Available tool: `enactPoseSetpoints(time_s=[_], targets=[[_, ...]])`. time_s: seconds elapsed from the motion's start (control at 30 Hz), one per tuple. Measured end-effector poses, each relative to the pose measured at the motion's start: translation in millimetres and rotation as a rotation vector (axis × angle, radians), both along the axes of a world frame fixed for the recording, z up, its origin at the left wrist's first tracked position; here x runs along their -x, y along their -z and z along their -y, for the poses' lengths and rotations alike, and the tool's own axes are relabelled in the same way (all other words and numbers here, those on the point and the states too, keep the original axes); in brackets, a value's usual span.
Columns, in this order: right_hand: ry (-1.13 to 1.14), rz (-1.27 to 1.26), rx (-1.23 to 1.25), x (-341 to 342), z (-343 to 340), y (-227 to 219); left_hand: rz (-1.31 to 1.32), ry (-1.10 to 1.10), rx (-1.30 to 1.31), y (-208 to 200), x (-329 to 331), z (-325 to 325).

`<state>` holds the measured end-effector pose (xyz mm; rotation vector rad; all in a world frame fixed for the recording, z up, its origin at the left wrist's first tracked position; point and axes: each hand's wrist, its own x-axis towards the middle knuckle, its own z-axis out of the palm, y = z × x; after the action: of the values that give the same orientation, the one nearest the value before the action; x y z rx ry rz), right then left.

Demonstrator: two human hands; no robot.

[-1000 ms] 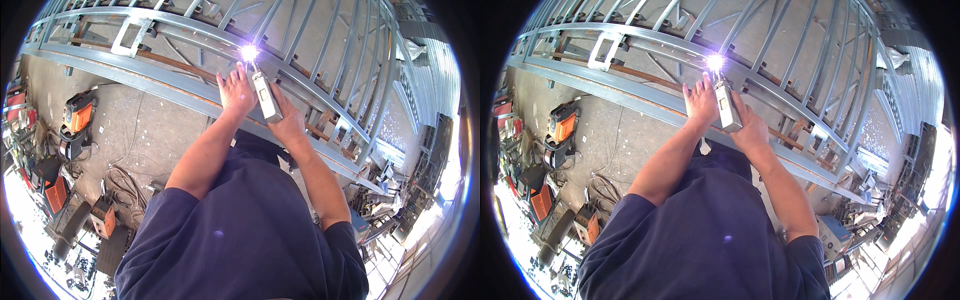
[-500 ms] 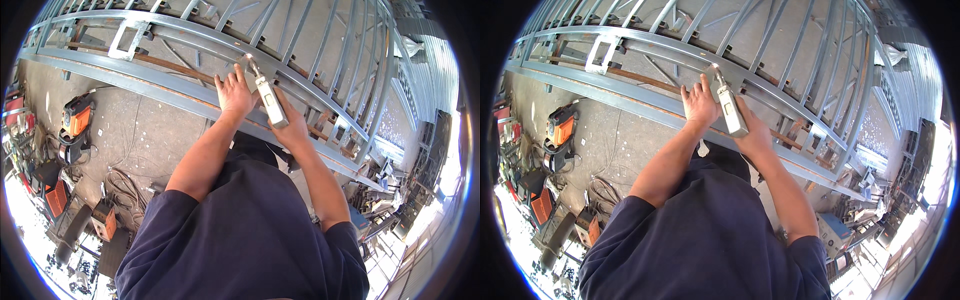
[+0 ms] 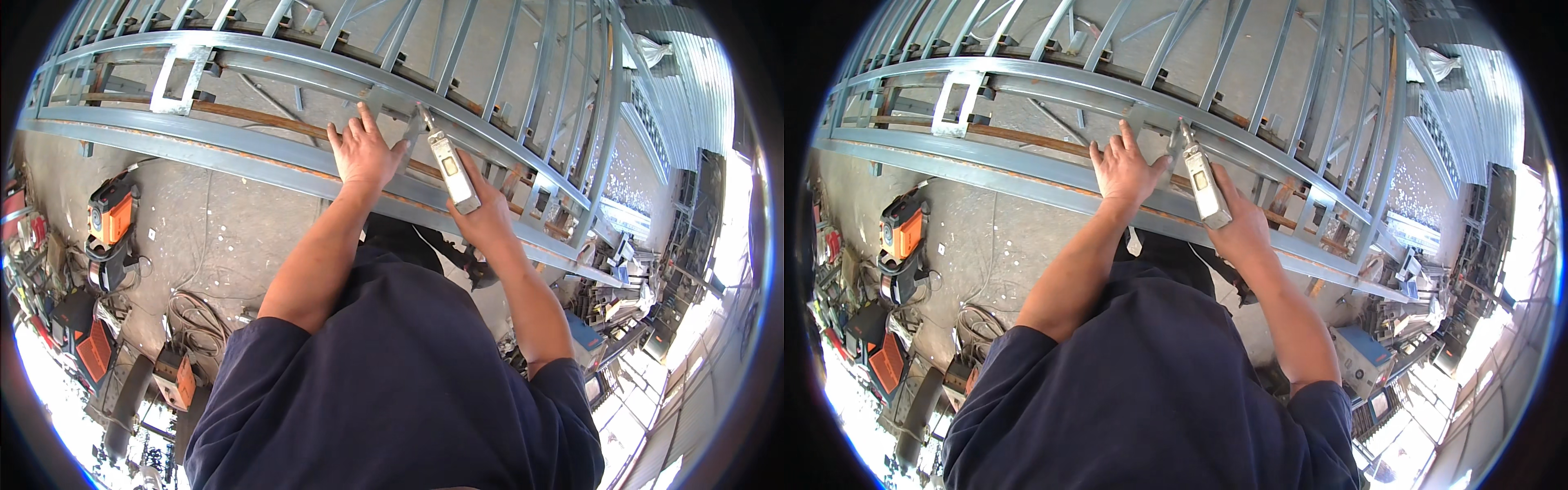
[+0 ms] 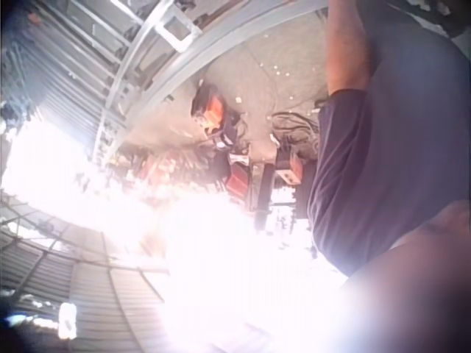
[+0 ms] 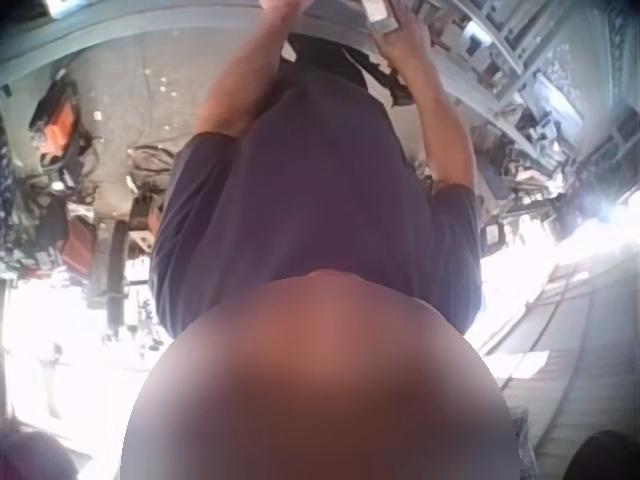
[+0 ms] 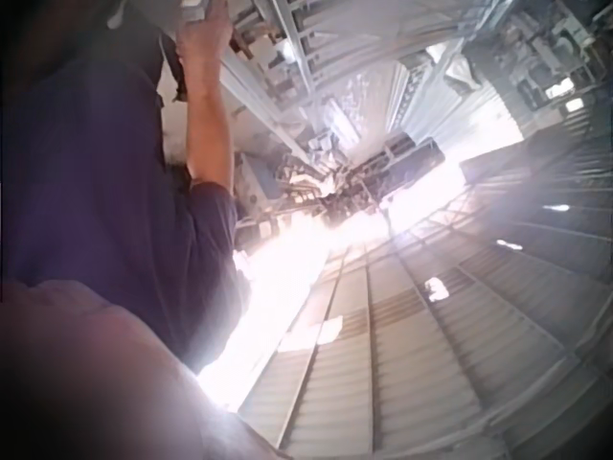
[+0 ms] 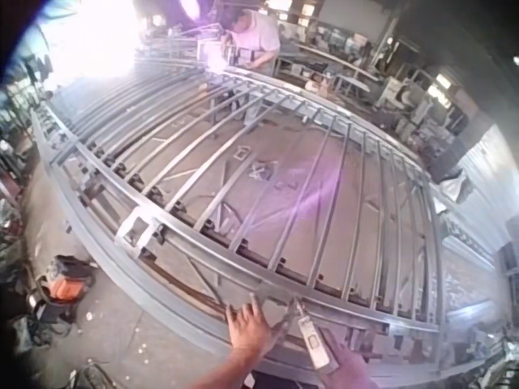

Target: The person welds joints on a large metal frame using a handheld welding torch. They move along the frame, applying welds at multiple intersections while wearing protective gloves. The work is performed in a workshop with other equipment and a second worker visible in the background.

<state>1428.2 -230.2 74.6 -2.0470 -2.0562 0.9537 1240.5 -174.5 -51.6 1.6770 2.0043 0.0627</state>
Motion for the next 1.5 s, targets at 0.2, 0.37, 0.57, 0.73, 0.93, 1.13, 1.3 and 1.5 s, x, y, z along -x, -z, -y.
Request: enactPoseSetpoints(time_s=[0.2, 0.37, 0.57, 0.73, 0.93, 1.13, 1.3, 1.5], targets=[[-0.007, 0.044, -0.067, 6.8, 4.5, 5.5, 0.007, -0.003, -0.045, 4.7, 0.2, 1.8], [-0.016, 0.083, -0.068, 10.4, 5.5, 6.2, -0.003, -0.005, -0.048, 7.5, 0.2, 1.5], [-0.015, 0.114, -0.075, 10.9, 6.6, 9.4, 0.022, -0.021, -0.043, 8.5, -0.8, 0.7], [0.008, 0.116, 0.007, 11.7, 4.0, 5.9, 0.021, -0.021, -0.046, 8.0, -0.4, 1.0], [0.011, 0.135, -0.001, 9.6, 5.5, 6.0, 0.017, -0.018, -0.029, 4.1, 0.4, 0.8], [-0.002, 0.109, -0.034, 5.9, 6.3, 5.8, 0.015, -0.019, -0.046, 3.4, 0.7, 0.6], [-0.007, 0.115, -0.045, 2.2, 8.0, 8.3, 0.032, -0.032, -0.064, 6.9, 0.4, 1.3], [-0.003, 0.127, -0.051, 0.7, 9.4, 8.6, 0.039, -0.032, -0.073, 12.2, 1.0, 1.6]])
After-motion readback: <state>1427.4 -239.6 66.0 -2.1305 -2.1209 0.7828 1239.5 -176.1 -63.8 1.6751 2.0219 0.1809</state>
